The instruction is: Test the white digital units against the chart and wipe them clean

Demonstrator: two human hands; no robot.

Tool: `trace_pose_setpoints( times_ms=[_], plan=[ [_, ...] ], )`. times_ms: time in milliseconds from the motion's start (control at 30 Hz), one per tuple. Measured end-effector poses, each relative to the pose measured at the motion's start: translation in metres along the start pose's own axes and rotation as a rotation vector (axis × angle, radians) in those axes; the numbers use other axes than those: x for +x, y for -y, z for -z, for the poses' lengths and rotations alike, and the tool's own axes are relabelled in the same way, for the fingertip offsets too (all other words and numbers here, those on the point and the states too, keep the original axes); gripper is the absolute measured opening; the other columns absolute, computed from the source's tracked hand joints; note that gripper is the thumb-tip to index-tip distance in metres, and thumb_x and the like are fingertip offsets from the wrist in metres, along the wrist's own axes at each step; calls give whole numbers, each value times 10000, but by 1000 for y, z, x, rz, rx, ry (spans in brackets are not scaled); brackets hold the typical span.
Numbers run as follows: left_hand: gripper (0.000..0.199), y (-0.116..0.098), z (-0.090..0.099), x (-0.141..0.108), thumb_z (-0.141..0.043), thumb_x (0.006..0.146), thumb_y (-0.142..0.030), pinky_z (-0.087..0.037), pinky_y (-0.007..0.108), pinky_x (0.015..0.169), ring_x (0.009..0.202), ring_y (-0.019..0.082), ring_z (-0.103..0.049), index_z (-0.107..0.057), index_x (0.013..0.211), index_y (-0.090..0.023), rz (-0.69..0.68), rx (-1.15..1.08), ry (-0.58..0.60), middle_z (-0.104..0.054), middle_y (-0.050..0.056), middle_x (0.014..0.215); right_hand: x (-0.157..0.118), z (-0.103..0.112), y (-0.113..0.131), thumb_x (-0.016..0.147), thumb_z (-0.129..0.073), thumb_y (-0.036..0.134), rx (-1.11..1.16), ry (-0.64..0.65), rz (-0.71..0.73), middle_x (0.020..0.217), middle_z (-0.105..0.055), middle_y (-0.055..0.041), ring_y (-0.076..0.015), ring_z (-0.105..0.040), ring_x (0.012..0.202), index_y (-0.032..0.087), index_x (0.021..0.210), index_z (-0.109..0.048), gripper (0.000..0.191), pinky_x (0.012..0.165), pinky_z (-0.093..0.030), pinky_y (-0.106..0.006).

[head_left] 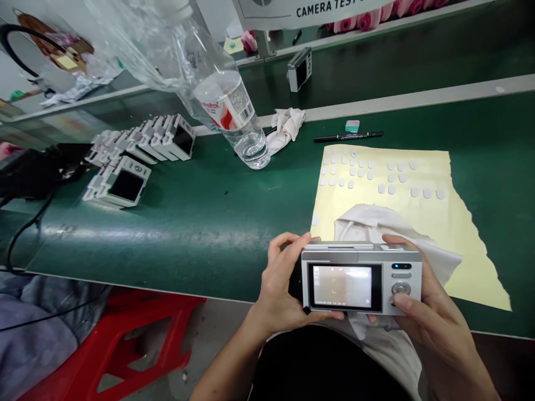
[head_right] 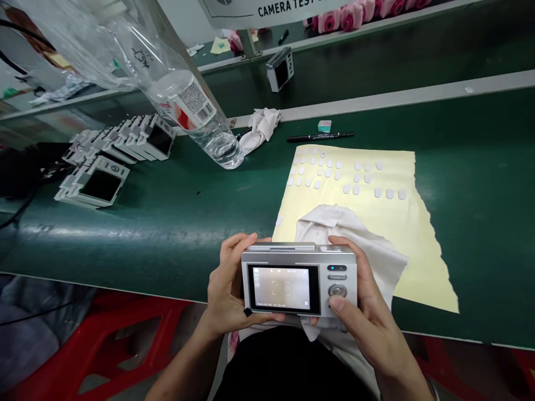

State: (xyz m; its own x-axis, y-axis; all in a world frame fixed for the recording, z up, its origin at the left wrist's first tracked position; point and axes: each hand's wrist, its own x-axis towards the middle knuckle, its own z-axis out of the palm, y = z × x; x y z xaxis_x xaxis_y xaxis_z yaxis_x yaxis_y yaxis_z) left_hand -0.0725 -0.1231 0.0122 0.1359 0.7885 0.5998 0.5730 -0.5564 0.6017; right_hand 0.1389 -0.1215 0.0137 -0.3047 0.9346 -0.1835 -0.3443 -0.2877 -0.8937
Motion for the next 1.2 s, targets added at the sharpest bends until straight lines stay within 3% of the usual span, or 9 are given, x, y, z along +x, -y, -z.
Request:
trace_pose_setpoints(
  times_ms=[100, 333, 533, 800, 1000, 1200],
  plan=[
    [962, 0, 0, 0, -766, 574, -589, -470, 429, 901, 1090, 279, -453, -384, 1355, -178, 4, 13, 3, -637, 132, 1072, 1, -1, 0, 831, -602, 339, 15, 35, 9, 966, -600, -24, -154, -592, 607, 372, 1320, -369, 542, 564, -568, -311],
    [949, 1, 0, 0, -745, 595, -602, -452, 426, 916, 1061, 269, -463, -371, 1356, -175, -38, 54, 0, -642, 124, 1075, 3, 0, 0, 845, -558, 334, -6, 76, 37, 922, -582, -40, -168, -587, 587, 328, 1352, -279, 579, 566, -569, -340],
    [945, 2, 0, 0, -731, 611, -608, -453, 392, 923, 1062, 258, -460, -361, 1355, -158, -67, 81, 3, -629, 111, 1091, 4, -2, -2, 834, -573, 283, 65, 58, 35, 897, -554, -8, -140, -582, 591, 337, 1313, -357, 529, 518, -534, -259],
    [893, 3, -2, -1, -696, 654, -613, -469, 382, 890, 1033, 262, -462, -366, 1334, -140, -116, 154, -1, -625, 114, 1097, 7, -10, -1, 773, -635, 353, 210, 8, 42, 824, -511, 16, -116, -545, 587, 321, 1189, -441, 460, 469, -509, -207],
    [865, 2, -3, -1, -657, 684, -631, -468, 380, 895, 1044, 263, -462, -369, 1319, -118, -139, 203, -4, -627, 117, 1081, 9, -11, 2, 756, -649, 344, 128, -77, 12, 760, -522, 21, -114, -502, 512, 307, 1154, -441, 451, 398, -479, -211],
    [853, 0, -3, 1, -658, 692, -613, -470, 377, 894, 1038, 260, -473, -378, 1311, -97, -151, 209, -17, -626, 119, 1071, 9, -13, 4, 755, -637, 347, 133, -60, -2, 745, -529, 34, -94, -516, 458, 313, 1145, -444, 437, 387, -452, -197]
  ],
)
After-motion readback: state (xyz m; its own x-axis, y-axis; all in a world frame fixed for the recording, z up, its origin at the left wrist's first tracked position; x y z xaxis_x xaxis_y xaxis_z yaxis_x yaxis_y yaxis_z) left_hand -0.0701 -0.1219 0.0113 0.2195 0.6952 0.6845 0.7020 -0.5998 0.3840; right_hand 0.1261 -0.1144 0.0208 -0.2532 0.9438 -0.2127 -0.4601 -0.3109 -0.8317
